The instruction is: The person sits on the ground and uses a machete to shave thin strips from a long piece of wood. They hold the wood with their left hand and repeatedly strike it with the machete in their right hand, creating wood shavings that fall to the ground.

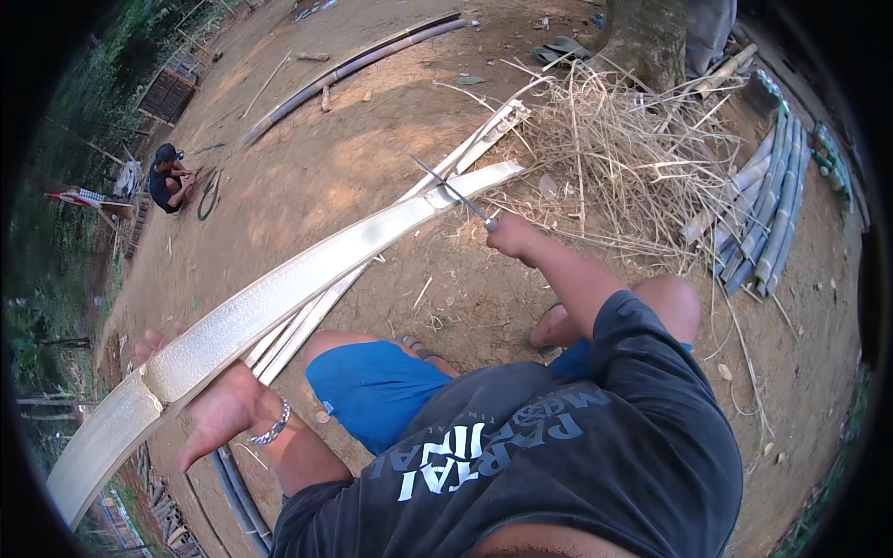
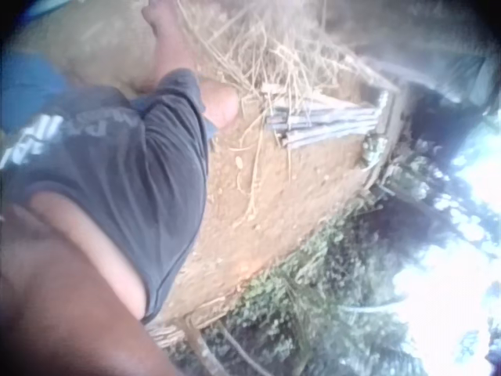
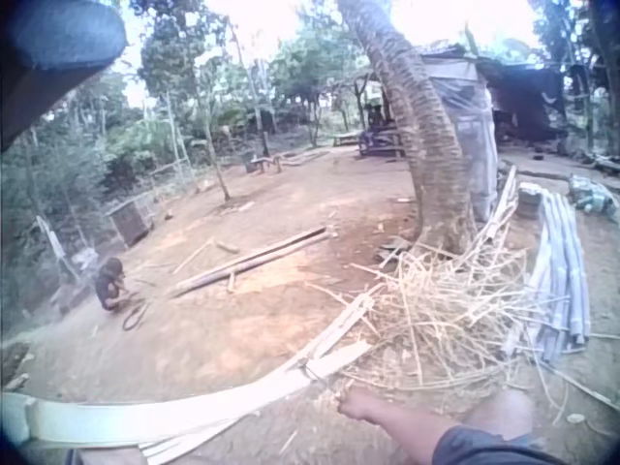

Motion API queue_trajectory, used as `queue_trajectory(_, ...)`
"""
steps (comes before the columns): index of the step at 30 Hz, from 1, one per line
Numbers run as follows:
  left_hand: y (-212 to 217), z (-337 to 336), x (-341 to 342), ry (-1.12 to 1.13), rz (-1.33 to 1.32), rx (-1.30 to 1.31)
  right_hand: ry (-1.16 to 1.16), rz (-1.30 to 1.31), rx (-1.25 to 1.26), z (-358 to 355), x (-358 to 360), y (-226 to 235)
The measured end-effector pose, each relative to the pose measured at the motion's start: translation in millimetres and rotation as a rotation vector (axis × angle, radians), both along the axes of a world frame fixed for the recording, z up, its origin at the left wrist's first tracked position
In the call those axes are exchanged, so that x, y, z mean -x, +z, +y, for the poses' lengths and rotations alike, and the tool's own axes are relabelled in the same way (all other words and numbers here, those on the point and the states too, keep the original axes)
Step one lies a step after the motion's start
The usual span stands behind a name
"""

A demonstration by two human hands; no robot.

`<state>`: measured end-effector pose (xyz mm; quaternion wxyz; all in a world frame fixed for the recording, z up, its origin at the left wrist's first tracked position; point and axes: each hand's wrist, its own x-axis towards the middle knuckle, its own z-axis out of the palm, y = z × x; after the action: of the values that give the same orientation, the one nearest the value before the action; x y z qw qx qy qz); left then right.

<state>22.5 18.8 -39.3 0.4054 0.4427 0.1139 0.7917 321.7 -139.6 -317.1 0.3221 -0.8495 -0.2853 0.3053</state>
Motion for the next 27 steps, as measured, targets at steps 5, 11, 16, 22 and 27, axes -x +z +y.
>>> queue_trajectory(5,-120,22,-17,-0.196,0.114,0.005,0.026,-0.083,0.064,1,15,-12)
queue_trajectory(11,-66,37,-7,-0.318,-0.051,-0.017,-0.026,-0.081,-0.104,-6,63,8)
queue_trajectory(16,73,44,14,-0.773,0.057,-0.228,-0.076,-0.034,-0.279,-11,110,55)
queue_trajectory(22,70,43,-5,-0.921,0.115,-0.298,0.078,-0.060,-0.394,-3,143,133)
queue_trajectory(27,74,7,-19,-0.929,0.133,-0.380,0.063,-0.182,-0.337,-9,99,99)
